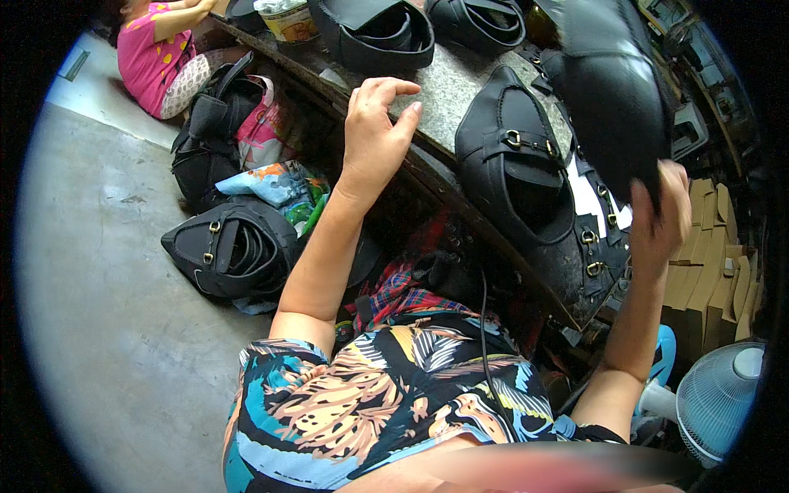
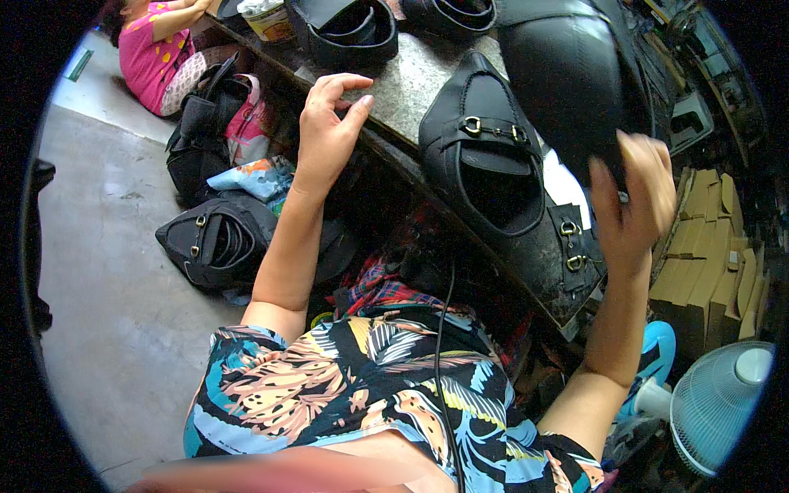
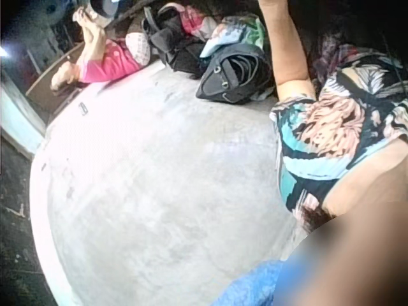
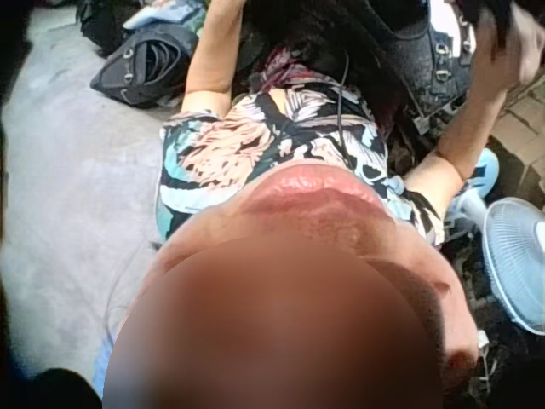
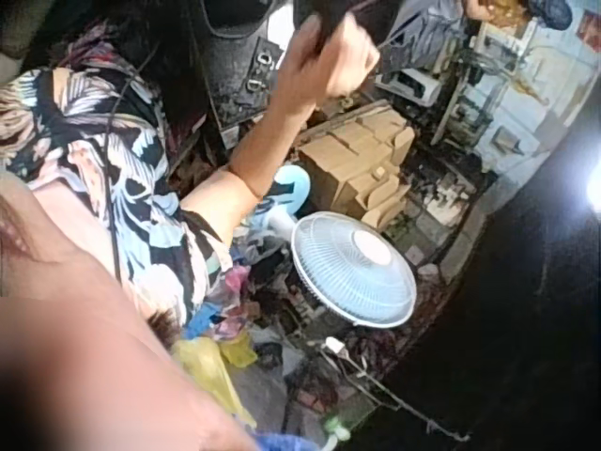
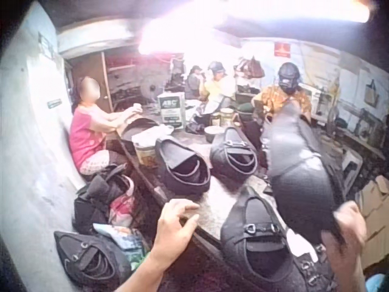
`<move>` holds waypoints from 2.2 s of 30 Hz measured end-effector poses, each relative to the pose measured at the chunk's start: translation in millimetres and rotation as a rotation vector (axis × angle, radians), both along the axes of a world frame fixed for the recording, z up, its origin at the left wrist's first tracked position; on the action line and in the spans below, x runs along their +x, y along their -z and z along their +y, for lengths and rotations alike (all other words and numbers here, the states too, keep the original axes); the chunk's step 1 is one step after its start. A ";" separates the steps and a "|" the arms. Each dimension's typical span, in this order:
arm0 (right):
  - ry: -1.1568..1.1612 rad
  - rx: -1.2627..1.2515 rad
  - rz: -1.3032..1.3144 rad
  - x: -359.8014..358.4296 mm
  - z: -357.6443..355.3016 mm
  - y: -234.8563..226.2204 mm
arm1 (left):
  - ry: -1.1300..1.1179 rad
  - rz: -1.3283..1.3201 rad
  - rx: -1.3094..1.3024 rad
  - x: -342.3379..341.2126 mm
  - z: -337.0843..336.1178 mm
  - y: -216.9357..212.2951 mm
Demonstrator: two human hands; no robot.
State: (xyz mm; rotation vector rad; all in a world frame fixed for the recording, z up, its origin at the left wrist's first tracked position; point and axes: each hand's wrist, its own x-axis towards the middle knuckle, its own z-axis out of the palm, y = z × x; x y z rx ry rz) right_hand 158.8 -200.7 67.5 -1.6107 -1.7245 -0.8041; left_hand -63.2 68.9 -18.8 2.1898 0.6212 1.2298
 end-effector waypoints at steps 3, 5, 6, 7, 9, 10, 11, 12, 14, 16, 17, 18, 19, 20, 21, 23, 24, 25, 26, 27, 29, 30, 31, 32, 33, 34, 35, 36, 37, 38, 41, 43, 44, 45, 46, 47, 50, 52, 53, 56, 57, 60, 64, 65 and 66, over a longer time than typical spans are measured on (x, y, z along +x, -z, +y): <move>0.120 -0.116 -0.112 19.2 50.2 2.1 | 0.149 -0.147 -0.354 3.2 3.4 7.6; 0.185 -0.280 -0.138 22.3 74.1 7.1 | 0.158 -0.126 -0.379 1.8 2.4 13.5; 0.304 -0.477 -0.109 22.0 82.4 7.1 | 0.163 -0.114 -0.382 0.5 2.4 16.4; 0.381 -0.602 -0.151 20.9 88.4 3.6 | 0.160 -0.098 -0.421 -1.4 2.5 18.9; 0.251 -0.220 -0.202 13.7 101.8 -5.6 | 0.144 -0.087 -0.450 -6.0 6.0 22.4; 0.236 -0.073 -0.205 8.5 108.8 -11.7 | 0.134 -0.083 -0.457 -8.5 6.9 24.0; 0.230 -0.043 -0.274 5.8 119.9 -20.7 | 0.138 -0.091 -0.538 -8.4 8.9 25.1; 0.154 -0.042 -0.244 -0.5 130.8 -25.0 | 0.176 -0.132 -0.563 -8.6 8.6 26.1; -0.019 -0.212 -0.306 -9.8 165.9 -28.2 | 0.223 -0.183 -0.638 -4.7 6.9 27.1; -0.158 -0.297 -0.324 -23.7 208.7 -12.5 | 0.269 -0.179 -0.694 0.0 2.5 26.6; -0.149 -0.439 -0.325 -25.6 227.3 -6.2 | 0.286 -0.195 -0.746 2.5 -1.2 26.3; -0.141 -0.581 -0.325 -24.5 243.8 -0.4 | 0.301 -0.211 -0.800 4.3 -4.5 25.9; -0.140 -0.495 -0.403 -23.9 259.2 5.9 | 0.333 -0.254 -0.843 5.1 -8.1 25.3; -0.142 -0.407 -0.477 -26.6 274.0 15.7 | 0.333 -0.291 -0.880 5.6 -10.2 24.6; -0.132 -0.395 -0.502 -24.7 280.7 21.9 | 0.331 -0.332 -0.914 5.5 -11.5 23.9; -0.099 -0.448 -0.506 -21.9 290.2 30.3 | 0.318 -0.361 -0.965 2.7 -10.3 23.0; -0.075 -0.514 -0.483 -21.2 290.9 33.1 | 0.316 -0.403 -0.983 0.9 -8.9 23.1; -0.144 -0.503 -0.435 -19.5 287.3 33.7 | 0.308 -0.444 -1.002 -0.6 -6.9 23.1; -0.151 -0.523 -0.416 -18.4 281.5 34.2 | 0.301 -0.486 -1.021 -1.9 -5.7 23.7; -0.158 -0.545 -0.398 -17.9 273.3 34.2 | 0.292 -0.472 -1.040 -4.0 -2.2 23.6; -0.198 -0.492 -0.390 -17.1 255.1 32.7 | 0.307 -0.519 -1.022 -4.2 -0.5 24.5; -0.205 -0.462 -0.403 -15.5 242.1 30.9 | 0.315 -0.542 -1.021 -2.8 -1.5 24.4; -0.200 -0.479 -0.388 -14.8 231.9 30.6 | 0.326 -0.538 -1.034 -2.0 -1.9 25.2; -0.196 -0.481 -0.387 -13.8 222.8 29.0 | 0.341 -0.535 -1.051 -0.1 -3.5 24.4; -0.165 -0.520 -0.362 -12.5 214.3 28.8 | 0.363 -0.533 -1.063 2.0 -6.1 25.1; -0.144 -0.534 -0.351 -11.4 208.7 27.7 | 0.384 -0.531 -1.077 3.9 -8.3 24.5; -0.117 -0.557 -0.338 -10.3 204.3 27.8 | 0.402 -0.528 -1.066 5.5 -11.0 24.5; -0.088 -0.572 -0.336 -9.3 201.3 28.0 | 0.397 -0.511 -1.057 6.7 -12.6 24.0; -0.064 -0.596 -0.326 -8.9 199.6 29.1 | 0.395 -0.501 -1.047 7.2 -13.6 23.4; -0.055 -0.608 -0.300 -8.3 198.8 30.6 | 0.396 -0.498 -1.037 7.6 -14.6 23.1; -0.070 -0.573 -0.266 -7.6 198.1 35.3 | 0.361 -0.476 -1.026 6.2 -16.7 21.6; -0.081 -0.541 -0.246 -5.5 197.3 35.8 | 0.384 -0.469 -0.985 5.2 -19.0 21.1; -0.117 -0.521 -0.197 -3.5 196.9 33.9 | 0.398 -0.465 -0.968 4.4 -20.2 20.8; -0.140 -0.513 -0.149 -0.3 196.0 29.9 | 0.360 -0.452 -0.912 4.4 -21.8 20.6; -0.138 -0.521 -0.103 3.4 195.0 24.1 | 0.326 -0.434 -0.907 3.2 -23.2 20.4; -0.208 -0.500 0.015 8.3 193.3 16.4 | 0.299 -0.412 -0.904 2.0 -24.5 20.6; -0.262 -0.580 0.563 24.5 180.8 -15.0 | 0.265 -0.413 -0.939 -1.4 -25.5 22.0; -0.266 -0.496 0.670 30.1 177.6 -29.6 | 0.261 -0.425 -0.961 -2.7 -25.5 24.7; -0.226 -0.554 0.677 32.3 174.6 -36.6 | 0.262 -0.415 -0.955 -2.2 -25.1 26.5; -0.197 -0.596 0.512 25.0 172.5 -34.1 | 0.266 -0.362 -0.913 -0.7 -24.8 31.5; -0.219 -0.541 0.342 17.6 173.6 -25.3 | 0.259 -0.310 -0.885 -1.1 -25.1 32.1; -0.073 -0.415 -0.266 -7.2 190.9 6.4 | 0.163 -0.177 -0.567 -4.1 -30.4 28.7; 0.044 -0.554 -0.258 -35.8 216.1 38.6 | -0.108 -0.145 0.175 4.0 -37.9 15.9; -0.095 -0.482 -0.164 -37.4 223.8 38.5 | -0.080 -0.170 0.212 10.6 -36.8 13.3; -0.155 -0.496 -0.086 -37.4 228.7 36.0 | -0.060 -0.168 0.288 17.7 -33.0 11.5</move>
